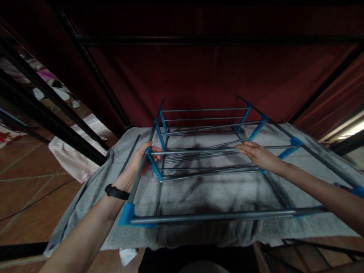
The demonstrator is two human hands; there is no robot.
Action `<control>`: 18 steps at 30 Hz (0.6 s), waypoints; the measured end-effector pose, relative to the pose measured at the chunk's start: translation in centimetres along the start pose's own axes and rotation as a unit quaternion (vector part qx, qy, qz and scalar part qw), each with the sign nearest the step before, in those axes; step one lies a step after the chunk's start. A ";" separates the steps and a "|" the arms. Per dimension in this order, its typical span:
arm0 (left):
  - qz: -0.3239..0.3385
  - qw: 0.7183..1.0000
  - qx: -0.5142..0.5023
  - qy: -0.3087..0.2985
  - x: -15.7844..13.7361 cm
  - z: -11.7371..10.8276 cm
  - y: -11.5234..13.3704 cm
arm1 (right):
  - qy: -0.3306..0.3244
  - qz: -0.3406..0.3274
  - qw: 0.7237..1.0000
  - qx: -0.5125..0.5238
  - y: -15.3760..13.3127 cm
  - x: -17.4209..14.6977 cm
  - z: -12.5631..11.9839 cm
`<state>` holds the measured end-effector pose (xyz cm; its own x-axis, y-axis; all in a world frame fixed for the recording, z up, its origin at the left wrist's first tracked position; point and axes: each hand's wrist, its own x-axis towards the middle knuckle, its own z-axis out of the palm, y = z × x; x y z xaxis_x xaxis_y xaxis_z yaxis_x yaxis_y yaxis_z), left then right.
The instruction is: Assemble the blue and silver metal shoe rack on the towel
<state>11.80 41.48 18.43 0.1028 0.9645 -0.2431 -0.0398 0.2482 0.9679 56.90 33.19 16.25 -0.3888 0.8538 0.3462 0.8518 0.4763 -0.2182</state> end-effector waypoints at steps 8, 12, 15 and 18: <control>0.010 1.000 0.014 -0.004 -0.1 0.2 0.1 | -0.002 -0.002 1.000 0.017 0.5 -0.4 -0.2; 0.011 0.999 0.026 -0.015 0.0 0.4 0.0 | 0.000 0.006 1.000 0.012 0.6 -0.6 -0.2; 0.013 0.999 0.032 -0.030 0.0 0.4 0.0 | -0.004 0.006 1.000 0.001 0.6 -0.7 -0.3; 0.016 0.999 0.032 -0.030 0.1 0.4 0.0 | -0.004 0.000 1.000 -0.006 0.5 -0.7 -0.3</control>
<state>12.15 41.50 18.44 0.1625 0.9642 -0.2095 0.0190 0.2092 0.9777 57.71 32.81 16.21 -0.3920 0.8554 0.3385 0.8555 0.4743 -0.2079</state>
